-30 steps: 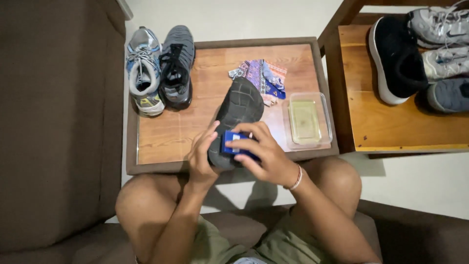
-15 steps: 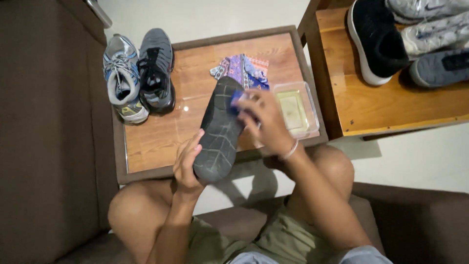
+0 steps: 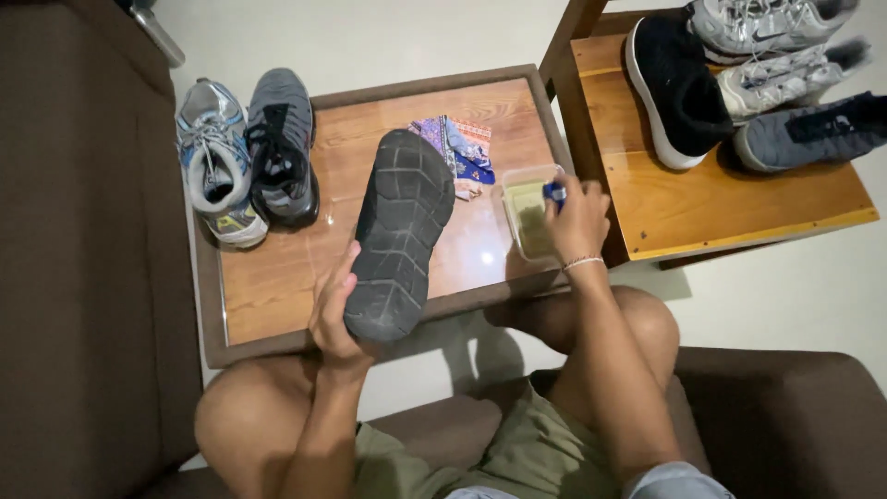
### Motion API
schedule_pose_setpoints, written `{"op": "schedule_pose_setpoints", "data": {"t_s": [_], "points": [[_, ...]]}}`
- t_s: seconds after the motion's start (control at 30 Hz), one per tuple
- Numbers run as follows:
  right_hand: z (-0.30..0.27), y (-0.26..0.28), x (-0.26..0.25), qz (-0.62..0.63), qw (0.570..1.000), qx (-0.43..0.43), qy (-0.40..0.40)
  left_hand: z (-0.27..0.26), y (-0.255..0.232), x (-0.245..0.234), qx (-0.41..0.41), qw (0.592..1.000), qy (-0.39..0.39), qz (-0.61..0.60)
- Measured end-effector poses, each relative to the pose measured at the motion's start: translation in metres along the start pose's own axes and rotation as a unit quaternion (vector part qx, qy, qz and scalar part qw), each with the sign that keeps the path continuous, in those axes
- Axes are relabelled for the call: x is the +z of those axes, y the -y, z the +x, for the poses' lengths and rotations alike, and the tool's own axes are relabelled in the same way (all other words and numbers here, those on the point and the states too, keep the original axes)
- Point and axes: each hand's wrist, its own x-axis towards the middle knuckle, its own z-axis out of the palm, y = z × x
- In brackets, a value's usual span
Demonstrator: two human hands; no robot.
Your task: Cleaning and polishing a black shoe using a small brush and cleaning solution on a tray.
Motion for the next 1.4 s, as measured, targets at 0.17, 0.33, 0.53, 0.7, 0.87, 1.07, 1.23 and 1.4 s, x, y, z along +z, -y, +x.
{"op": "schedule_pose_setpoints", "data": {"t_s": [0.17, 0.33, 0.53, 0.7, 0.87, 1.07, 1.23, 1.4], "points": [[-0.004, 0.029, -0.026, 0.119, 0.982, -0.115, -0.088, -0.002, 0.002, 0.0, 0.006, 0.999, 0.033, -0.004], [-0.041, 0.095, -0.08, 0.333, 0.891, -0.302, -0.063, -0.002, -0.007, 0.006, 0.013, 0.999, 0.05, -0.012], [-0.083, 0.124, -0.06, 0.381, 0.799, -0.464, 0.038, -0.016, -0.004, 0.004, -0.001, 0.998, 0.068, 0.001], [-0.032, 0.107, -0.029, 0.262, 0.886, -0.379, -0.049, -0.01, -0.013, 0.003, 0.013, 0.996, 0.088, 0.004], [-0.038, 0.109, -0.035, 0.326, 0.909, -0.258, -0.005, -0.002, -0.013, 0.0, 0.034, 0.995, 0.091, -0.008], [-0.074, 0.122, -0.075, 0.403, 0.847, -0.331, 0.098, -0.003, -0.014, -0.005, 0.009, 0.996, 0.091, 0.024], [-0.057, 0.123, -0.059, 0.402, 0.832, -0.372, 0.085, -0.007, -0.012, -0.002, -0.002, 0.996, 0.091, 0.023], [-0.013, 0.099, -0.022, 0.351, 0.888, -0.296, -0.002, -0.007, -0.016, 0.0, 0.0, 0.996, 0.083, -0.025]]}}
